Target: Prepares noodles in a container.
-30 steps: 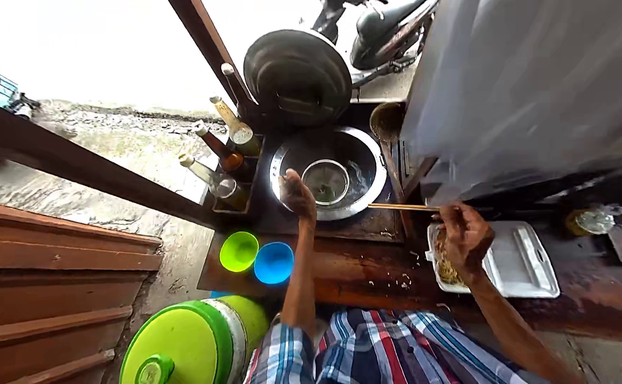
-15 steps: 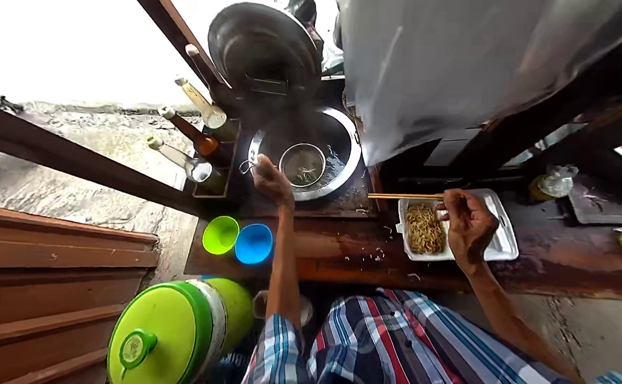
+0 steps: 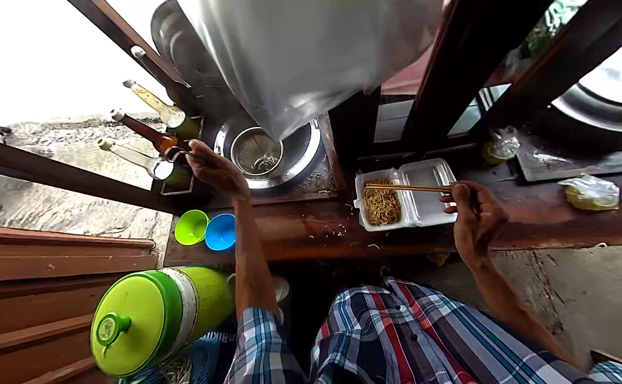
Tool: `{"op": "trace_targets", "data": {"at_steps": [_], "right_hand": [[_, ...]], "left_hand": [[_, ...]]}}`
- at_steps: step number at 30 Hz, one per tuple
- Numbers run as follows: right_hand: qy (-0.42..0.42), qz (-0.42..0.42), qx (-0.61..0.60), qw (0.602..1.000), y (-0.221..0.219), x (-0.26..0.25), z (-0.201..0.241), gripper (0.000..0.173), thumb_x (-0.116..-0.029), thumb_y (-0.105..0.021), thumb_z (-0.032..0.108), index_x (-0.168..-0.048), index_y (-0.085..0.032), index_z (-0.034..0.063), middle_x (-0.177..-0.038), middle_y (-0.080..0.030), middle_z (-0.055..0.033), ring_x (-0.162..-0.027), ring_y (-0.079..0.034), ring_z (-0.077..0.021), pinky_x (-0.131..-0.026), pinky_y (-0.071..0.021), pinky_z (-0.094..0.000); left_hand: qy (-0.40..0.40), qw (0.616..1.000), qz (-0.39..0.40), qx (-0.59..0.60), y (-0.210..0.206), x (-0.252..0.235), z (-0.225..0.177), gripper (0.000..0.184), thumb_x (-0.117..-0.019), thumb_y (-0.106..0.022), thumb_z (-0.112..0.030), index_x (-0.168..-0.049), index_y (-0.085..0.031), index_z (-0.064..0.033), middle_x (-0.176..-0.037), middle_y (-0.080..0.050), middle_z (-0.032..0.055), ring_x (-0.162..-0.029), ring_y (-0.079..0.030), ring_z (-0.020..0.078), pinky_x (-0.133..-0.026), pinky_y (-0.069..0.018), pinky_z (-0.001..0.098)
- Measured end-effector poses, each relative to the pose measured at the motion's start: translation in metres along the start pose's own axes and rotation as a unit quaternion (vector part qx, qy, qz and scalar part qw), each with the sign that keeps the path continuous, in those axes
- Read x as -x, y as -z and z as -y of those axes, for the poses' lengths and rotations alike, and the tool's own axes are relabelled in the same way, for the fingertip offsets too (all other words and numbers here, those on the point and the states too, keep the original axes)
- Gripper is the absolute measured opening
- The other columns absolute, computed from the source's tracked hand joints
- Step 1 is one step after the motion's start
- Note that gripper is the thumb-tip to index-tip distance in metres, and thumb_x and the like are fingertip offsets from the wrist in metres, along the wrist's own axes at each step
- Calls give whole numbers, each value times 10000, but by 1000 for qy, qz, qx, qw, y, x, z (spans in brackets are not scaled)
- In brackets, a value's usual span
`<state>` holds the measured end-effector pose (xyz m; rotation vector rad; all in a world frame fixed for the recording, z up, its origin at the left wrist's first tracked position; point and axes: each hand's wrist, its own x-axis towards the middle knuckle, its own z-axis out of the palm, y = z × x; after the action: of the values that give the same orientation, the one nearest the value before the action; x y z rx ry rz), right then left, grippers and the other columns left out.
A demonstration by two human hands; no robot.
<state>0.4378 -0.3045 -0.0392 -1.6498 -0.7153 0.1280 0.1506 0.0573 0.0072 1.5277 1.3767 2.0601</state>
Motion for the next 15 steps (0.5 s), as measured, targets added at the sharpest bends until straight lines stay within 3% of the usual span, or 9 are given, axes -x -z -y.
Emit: {"op": "trace_targets", "data": {"at_steps": [4,8,11,15], "right_hand": [[-66,-31,-39,997,29,-1,-10,258,-1066,-542,230,-1123,-660,8,-908,-734,-10,-758,-729,-84,-664,-628,-257],[-83,-52,-83,992,40,-3,-6,220,-1073,-532,222,-1121,-636,34,-932,-748,10,-795,-745,-91,-688,-637,-266],[-43,-36,-93,994,34,-4,5,227,-1074,-533,220,-1143,-628,26,-954,-732,13,-810,-730,-71,-707,-631,-261],[68,36,-83,994,12,5,18,235,-1071,-531,164,-1155,-626,-34,-1003,-727,-66,-832,-710,-75,-724,-611,-257]], "left_hand": [[-37,999,13,-8,10,-8,-39,314,-1093,-460,-197,-831,-546,-45,-664,-455,-35,-547,-486,32,-551,-466,224],[-80,988,64,-112,26,14,-92,366,-1101,-428,-264,-846,-559,-36,-669,-452,-33,-573,-476,40,-581,-445,241],[-103,972,111,-179,34,53,-135,439,-1098,-451,-306,-875,-611,36,-685,-494,24,-627,-505,74,-638,-452,271],[-145,962,174,-155,33,105,-171,422,-1096,-462,-277,-758,-506,-28,-603,-379,-33,-510,-397,18,-512,-371,205]]}}
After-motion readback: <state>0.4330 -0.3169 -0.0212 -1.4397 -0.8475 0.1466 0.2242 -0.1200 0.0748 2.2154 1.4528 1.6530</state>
